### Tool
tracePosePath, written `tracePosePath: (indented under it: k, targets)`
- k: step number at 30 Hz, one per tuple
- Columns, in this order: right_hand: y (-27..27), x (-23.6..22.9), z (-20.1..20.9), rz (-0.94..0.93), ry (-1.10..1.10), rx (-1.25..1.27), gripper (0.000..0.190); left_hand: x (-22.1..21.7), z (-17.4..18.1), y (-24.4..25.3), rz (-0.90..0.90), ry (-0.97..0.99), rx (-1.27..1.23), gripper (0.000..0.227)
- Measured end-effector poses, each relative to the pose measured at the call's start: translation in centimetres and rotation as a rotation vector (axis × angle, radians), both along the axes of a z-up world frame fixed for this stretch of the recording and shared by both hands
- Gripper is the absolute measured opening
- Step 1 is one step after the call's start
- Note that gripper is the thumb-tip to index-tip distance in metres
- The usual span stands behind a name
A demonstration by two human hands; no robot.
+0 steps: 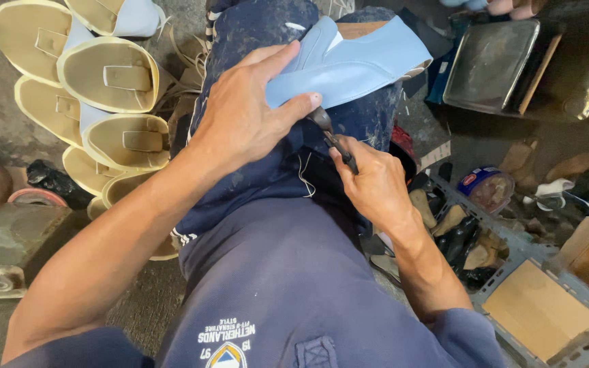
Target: The person applies adhesive to leather components and uses pliers and a hammer to shape and secure the leather onto a shoe last.
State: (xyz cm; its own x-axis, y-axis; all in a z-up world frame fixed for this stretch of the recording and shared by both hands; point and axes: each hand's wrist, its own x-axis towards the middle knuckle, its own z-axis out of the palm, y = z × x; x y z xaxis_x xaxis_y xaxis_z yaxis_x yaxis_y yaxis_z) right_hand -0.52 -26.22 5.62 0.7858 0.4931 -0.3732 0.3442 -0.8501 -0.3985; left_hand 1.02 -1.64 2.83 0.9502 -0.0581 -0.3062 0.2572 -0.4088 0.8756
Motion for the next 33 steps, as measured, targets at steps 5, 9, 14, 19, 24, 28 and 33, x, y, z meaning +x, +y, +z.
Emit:
tracePosePath:
  k: [5,9,14,19,24,28,33]
  targets:
    - [0.5,2.1,3.2,0.108,0.466,0.124,0.050,0.3,-2.2,0.8,-0.048,-0.306,0.077,0.051]
    - [1.2,0.6,4.7,-0.069,0.450,0.139,0.055,0.9,-3.9,1.1,-0.082,-0.366,0.055,0.047]
    - [-1.1,-0.6,-1.1,0.134,-0.282,0.398,0.059,1.3,-4.2,2.0,-0.190,-0.311,0.053,0.055]
    - [-0.6,0.8,-1.8,0.245,-0.441,0.394,0.044,1.0,-4.1,2.2,-0.199,-0.308,0.060,0.053]
    - [-0.7,0.7,-3.3,0.310,-0.537,0.196,0.051,1.3,-4.4,3.0,-0.202,-0.330,0.009,0.053]
    - [0.2,-0.1,-4.0,0.299,-0.569,0.073,0.056,1.5,-4.9,3.2,-0.218,-0.316,-0.036,0.053]
    - [-1.0,-1.4,-0.7,-0.127,-0.308,0.145,0.057,0.9,3.4,4.2,-0.094,-0.348,-0.031,0.049]
